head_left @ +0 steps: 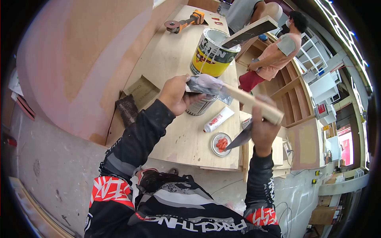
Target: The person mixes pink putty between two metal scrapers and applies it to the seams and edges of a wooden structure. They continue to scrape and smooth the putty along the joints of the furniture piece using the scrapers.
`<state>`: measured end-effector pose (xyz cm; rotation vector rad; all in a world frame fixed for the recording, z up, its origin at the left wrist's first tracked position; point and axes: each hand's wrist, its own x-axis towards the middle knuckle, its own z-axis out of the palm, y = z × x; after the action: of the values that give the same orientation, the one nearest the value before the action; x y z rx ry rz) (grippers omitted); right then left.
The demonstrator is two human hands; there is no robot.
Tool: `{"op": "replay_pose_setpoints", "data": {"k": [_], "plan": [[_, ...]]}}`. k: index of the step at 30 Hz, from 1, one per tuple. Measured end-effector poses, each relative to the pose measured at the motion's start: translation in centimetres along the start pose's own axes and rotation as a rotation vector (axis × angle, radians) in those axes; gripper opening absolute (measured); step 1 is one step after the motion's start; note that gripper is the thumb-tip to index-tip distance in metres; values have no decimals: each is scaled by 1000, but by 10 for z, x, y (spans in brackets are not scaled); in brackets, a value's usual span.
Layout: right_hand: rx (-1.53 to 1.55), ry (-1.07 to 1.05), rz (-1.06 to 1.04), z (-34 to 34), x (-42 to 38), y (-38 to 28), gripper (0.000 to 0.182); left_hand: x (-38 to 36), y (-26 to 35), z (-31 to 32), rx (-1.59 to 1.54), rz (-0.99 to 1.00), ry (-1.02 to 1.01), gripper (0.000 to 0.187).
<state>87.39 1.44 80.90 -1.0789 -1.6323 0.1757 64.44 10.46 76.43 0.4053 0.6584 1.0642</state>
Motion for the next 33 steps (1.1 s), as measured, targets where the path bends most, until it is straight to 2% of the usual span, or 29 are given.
{"op": "replay_pose_setpoints", "data": {"k": [1, 4, 5, 7, 8, 10, 11, 12, 13, 14, 16, 18, 20, 21, 23, 24, 26, 28, 29, 30, 32, 33], "plan": [[-23, -23, -149, 1, -7, 4, 23, -4, 1, 3, 9, 7, 38, 31], [-150, -131, -363, 1, -6, -10, 26, -6, 1, 6, 105, 41, 17, 29], [-157, -124, -357, 1, -5, -14, 26, -8, 1, 10, 111, 33, 10, 29], [-266, -147, -376, 2, -1, -20, 28, -13, 2, 19, 315, 123, 46, 32], [-272, -139, -373, 3, 2, -19, 28, -9, -2, 17, 321, 120, 39, 32], [-240, -87, -324, 9, 11, -17, 28, -2, -7, 9, 603, 420, -2, 33], [-182, -25, -281, 14, 15, -14, 25, 0, -7, 5, 613, 417, -10, 33], [-184, -13, -274, 18, 21, -13, 25, -3, -6, 5, 825, 515, 24, 33], [-114, -19, -151, 21, 28, -12, 22, -8, -3, 6, 1038, 613, 56, 34], [-43, -19, -26, 21, 36, -11, 22, -13, 0, 9, 1054, 608, 42, 34], [-313, -93, -31, 17, 59, -4, 30, -26, 9, 15, 1344, 703, 71, 32], [-282, -208, 134, 20, 75, 4, 45, -34, 13, 19, 1324, 745, 8, 29], [-449, -334, 124, 31, 80, 46, 49, -43, 15, 25, 1303, 780, -65, 27], [-446, -299, 145, 33, 73, 69, 49, -48, 18, 29, 1309, 796, -57, 26], [-464, -520, -69, 34, 58, 106, 52, -53, 19, 29, 1320, 807, -28, 27], [-458, -489, -54, 23, 51, 99, 52, -49, 21, 25, 1346, 808, -53, 27], [-236, -695, 512, -8, 33, 77, 43, -36, 19, 13, 1315, 1070, -207, 28], [117, -581, 775, -22, 7, 101, 41, -26, 15, 8, 1279, 1088, -227, 28], [266, -616, 916, -36, -3, 107, 47, -21, 12, 5, 1221, 1112, -228, 28], [281, -602, 916, -43, -17, 111, 47, -16, 8, 1, 1237, 1110, -242, 28], [862, -246, 906, -49, -45, 116, 43, -5, -3, -11, 1018, 1102, -78, 30], [1053, -150, 945, -51, -55, 119, 36, 4, -10, -25, 1029, 1106, -92, 30]]}}
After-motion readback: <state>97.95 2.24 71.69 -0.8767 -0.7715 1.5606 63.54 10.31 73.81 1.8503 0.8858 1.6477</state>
